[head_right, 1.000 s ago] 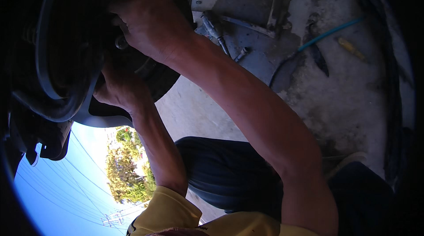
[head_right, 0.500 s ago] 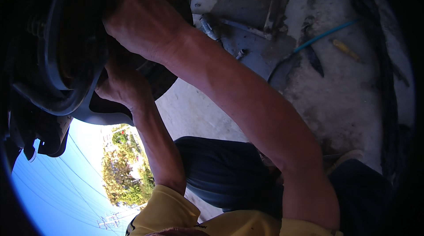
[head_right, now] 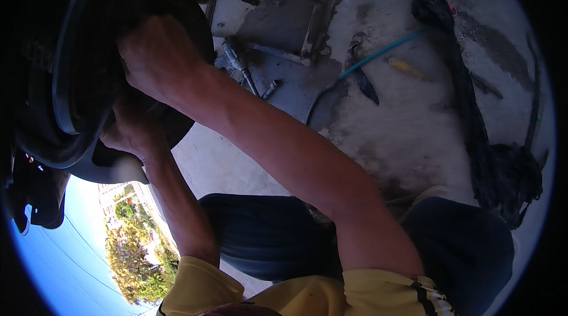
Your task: The person uses a cordless impact wrench and hand tools to remove and adjust components on the rear wheel and brake assembly of a motorcycle. They remove bolts, manipulate brake parts, and reattach components while seated on the ground.
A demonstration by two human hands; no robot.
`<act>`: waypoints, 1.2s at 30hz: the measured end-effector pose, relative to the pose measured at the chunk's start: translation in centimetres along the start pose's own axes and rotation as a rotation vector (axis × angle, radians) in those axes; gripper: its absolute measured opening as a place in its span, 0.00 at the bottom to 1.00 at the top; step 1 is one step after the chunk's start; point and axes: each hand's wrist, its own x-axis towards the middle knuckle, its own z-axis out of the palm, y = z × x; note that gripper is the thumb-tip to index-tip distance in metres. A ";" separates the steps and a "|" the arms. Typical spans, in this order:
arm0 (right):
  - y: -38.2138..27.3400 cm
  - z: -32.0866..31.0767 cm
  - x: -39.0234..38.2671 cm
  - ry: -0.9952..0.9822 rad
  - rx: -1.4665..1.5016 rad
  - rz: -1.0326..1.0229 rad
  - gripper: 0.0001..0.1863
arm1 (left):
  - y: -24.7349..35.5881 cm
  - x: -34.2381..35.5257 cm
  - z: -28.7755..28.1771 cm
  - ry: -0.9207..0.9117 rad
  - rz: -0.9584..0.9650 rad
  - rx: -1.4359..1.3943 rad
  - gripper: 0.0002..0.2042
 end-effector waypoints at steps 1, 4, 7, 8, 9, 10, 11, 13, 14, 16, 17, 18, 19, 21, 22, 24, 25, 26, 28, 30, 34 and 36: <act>0.0 -0.1 -0.1 -0.029 -0.020 -0.001 0.07 | 0.3 0.0 0.1 0.010 0.002 0.001 0.12; -0.1 -0.1 -0.2 -0.066 -0.053 -0.018 0.08 | 0.0 0.0 -0.4 0.002 -0.056 0.046 0.12; 0.3 0.2 -0.1 -0.029 -0.043 -0.061 0.10 | 0.0 0.1 -0.3 0.008 -0.081 -0.002 0.13; 0.4 0.2 -0.1 -0.026 -0.045 -0.074 0.11 | 0.4 0.1 -0.1 0.019 -0.061 -0.025 0.13; 0.5 0.0 -0.2 -0.028 -0.051 -0.084 0.11 | 1.0 0.0 0.2 0.027 -0.048 -0.049 0.13; 0.5 0.0 -0.3 -0.056 -0.045 -0.064 0.11 | 1.3 -0.2 0.4 0.034 -0.035 -0.074 0.13; 0.4 0.0 -0.5 -0.084 -0.040 -0.044 0.11 | 1.1 -0.3 0.2 0.020 -0.079 -0.101 0.14; 0.5 -0.2 -0.3 -0.099 -0.032 -0.025 0.11 | 0.8 0.0 -0.2 -0.012 -0.161 -0.161 0.16; 0.5 -0.2 -0.3 -0.090 -0.027 -0.026 0.11 | 1.0 -0.1 0.0 -0.002 -0.153 -0.152 0.16; 0.5 -0.1 -0.1 -0.064 -0.001 -0.023 0.12 | 1.8 -0.3 0.3 0.021 -0.135 -0.127 0.15; 0.5 -0.1 -0.1 -0.047 0.017 -0.020 0.12 | 1.9 -0.3 0.2 0.016 -0.139 -0.127 0.16; 0.6 -0.2 -0.1 -0.032 0.033 -0.014 0.12 | 1.8 -0.3 0.2 0.009 -0.146 -0.128 0.16; 0.6 -0.2 -0.1 -0.043 0.049 0.038 0.12 | 1.7 -0.4 0.2 0.002 -0.154 -0.130 0.16; 0.4 -0.2 -0.1 -0.062 0.086 0.142 0.12 | 1.4 -0.4 0.3 0.010 -0.155 -0.164 0.16; 0.4 -0.1 -0.2 -0.038 0.110 0.119 0.11 | 1.3 -0.4 0.3 0.015 -0.155 -0.180 0.16; 0.5 0.3 -0.2 0.011 0.155 0.070 0.11 | 1.6 -0.3 0.4 0.016 -0.157 -0.190 0.17; 0.6 0.4 -0.2 0.035 0.178 0.052 0.11 | 1.8 -0.3 0.5 0.016 -0.158 -0.197 0.17; 0.7 0.5 -0.1 0.058 0.201 0.034 0.11 | 1.7 -0.3 0.5 0.015 -0.160 -0.177 0.17; 0.9 0.7 -0.2 0.083 0.252 0.016 0.12 | 1.3 -0.3 0.3 0.017 -0.160 -0.132 0.18; 0.9 0.5 -0.3 0.086 0.303 0.023 0.13 | 1.6 -0.4 0.4 0.043 -0.169 -0.151 0.18; 0.2 0.0 -0.5 0.094 0.217 0.025 0.14 | 1.0 -0.3 0.0 0.017 -0.139 -0.103 0.18; 0.1 -0.2 -0.6 0.043 0.194 0.088 0.14 | 0.5 -0.4 0.1 0.029 -0.157 -0.111 0.18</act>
